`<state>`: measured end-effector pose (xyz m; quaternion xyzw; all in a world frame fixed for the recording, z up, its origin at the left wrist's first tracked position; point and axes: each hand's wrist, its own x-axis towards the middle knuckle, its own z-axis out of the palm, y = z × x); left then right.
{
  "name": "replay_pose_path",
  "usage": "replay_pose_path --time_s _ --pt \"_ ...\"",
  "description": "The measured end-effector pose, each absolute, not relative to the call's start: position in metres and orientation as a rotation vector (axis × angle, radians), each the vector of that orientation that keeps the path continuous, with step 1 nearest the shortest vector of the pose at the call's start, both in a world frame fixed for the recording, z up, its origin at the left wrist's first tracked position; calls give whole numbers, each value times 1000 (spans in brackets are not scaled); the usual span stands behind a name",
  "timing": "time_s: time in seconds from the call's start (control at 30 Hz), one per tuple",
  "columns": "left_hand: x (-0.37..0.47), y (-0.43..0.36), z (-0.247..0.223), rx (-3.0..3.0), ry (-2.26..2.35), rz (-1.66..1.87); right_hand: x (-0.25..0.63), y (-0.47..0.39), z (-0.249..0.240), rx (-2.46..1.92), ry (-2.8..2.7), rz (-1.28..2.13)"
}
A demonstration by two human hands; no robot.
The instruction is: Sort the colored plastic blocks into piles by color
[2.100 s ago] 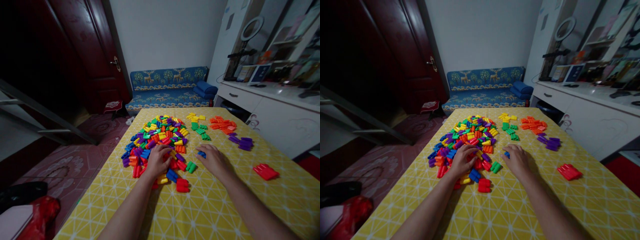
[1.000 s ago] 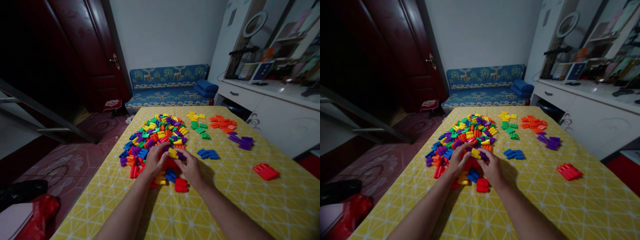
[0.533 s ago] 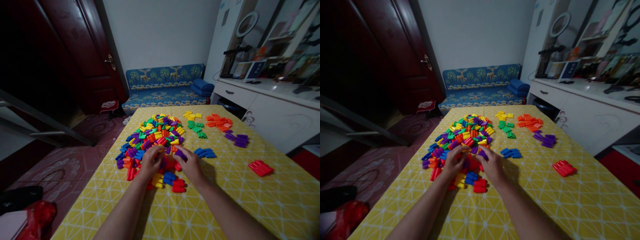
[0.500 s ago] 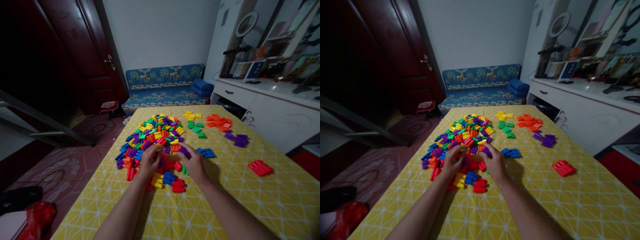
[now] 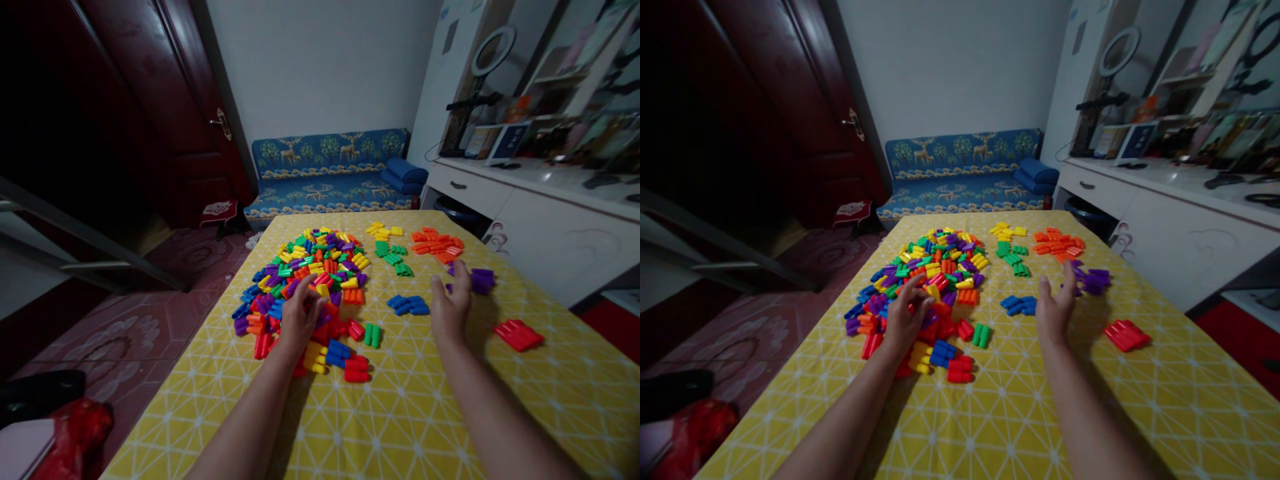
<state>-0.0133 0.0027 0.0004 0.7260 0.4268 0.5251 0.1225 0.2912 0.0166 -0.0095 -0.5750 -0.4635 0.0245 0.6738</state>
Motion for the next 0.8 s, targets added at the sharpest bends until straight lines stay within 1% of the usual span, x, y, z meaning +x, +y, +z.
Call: replay_pose_path --time_s 0.07,0.17,0.27,0.37,0.5,0.63,0.7,0.8 --pt "-12 0 3 2123 1145 1549 255 3 -1 -1183 -1155 224" --pt "-7 -6 9 2154 1049 1528 206 -19 7 -1036 -1507 466" --pt "-1 -12 13 2162 1054 1558 175 -33 6 -933 -1780 472" --pt "3 -15 14 2193 1064 1613 162 -39 0 -875 -1870 403" --pt "3 -13 11 2271 1035 1633 159 -40 -1 -840 -1866 350" --pt "0 -12 8 2312 1057 1603 161 -40 8 -826 -1804 383" --pt "-3 -12 9 2335 1122 1538 169 -34 11 -912 -1657 443" --pt "-10 -9 11 2341 1304 1464 200 -13 10 -1057 -1241 499"
